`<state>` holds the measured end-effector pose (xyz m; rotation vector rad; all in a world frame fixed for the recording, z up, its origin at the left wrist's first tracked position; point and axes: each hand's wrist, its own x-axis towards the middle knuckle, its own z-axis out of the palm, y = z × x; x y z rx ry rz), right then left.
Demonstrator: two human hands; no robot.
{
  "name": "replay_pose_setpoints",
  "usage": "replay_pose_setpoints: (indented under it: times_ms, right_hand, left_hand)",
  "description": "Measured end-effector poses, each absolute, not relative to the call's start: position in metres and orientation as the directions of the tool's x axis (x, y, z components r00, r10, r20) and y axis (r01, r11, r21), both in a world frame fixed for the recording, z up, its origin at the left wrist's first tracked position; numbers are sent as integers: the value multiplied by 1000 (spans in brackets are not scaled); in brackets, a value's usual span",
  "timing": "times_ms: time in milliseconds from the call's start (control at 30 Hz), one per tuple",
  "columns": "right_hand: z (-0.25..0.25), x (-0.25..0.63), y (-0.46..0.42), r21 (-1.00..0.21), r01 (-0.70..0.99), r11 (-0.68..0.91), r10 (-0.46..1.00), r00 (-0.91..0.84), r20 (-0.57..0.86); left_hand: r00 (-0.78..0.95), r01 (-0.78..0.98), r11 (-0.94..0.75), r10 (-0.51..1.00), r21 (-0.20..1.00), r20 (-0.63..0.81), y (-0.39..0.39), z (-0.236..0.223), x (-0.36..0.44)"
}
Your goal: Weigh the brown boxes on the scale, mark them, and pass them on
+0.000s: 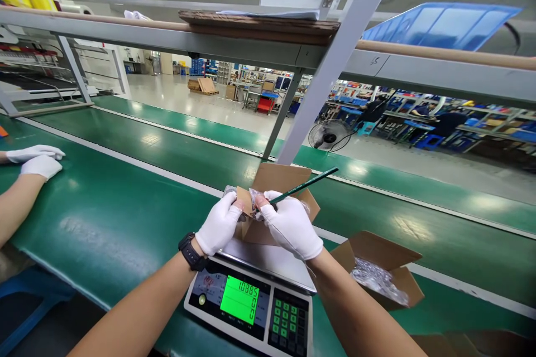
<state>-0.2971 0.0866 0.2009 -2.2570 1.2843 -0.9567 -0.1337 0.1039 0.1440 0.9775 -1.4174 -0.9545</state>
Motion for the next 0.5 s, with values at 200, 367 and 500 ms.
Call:
replay_pose_setpoints:
  times_ms: [200, 367, 500]
  right_hand:
    - [202, -296, 88, -596, -630, -499, -866, 333, 373]
    - [199, -299, 86, -629, -598, -496, -861, 249, 443]
    - [188, -306, 110, -822, -286, -493, -853, -28, 521]
  left_hand:
    - [-33, -59, 337, -941, 940, 336, 104, 142, -136]
    - [-27, -62, 352, -936, 934, 351, 107, 144, -131]
    - [-85, 41, 342, -935, 939, 344, 104, 143, -134]
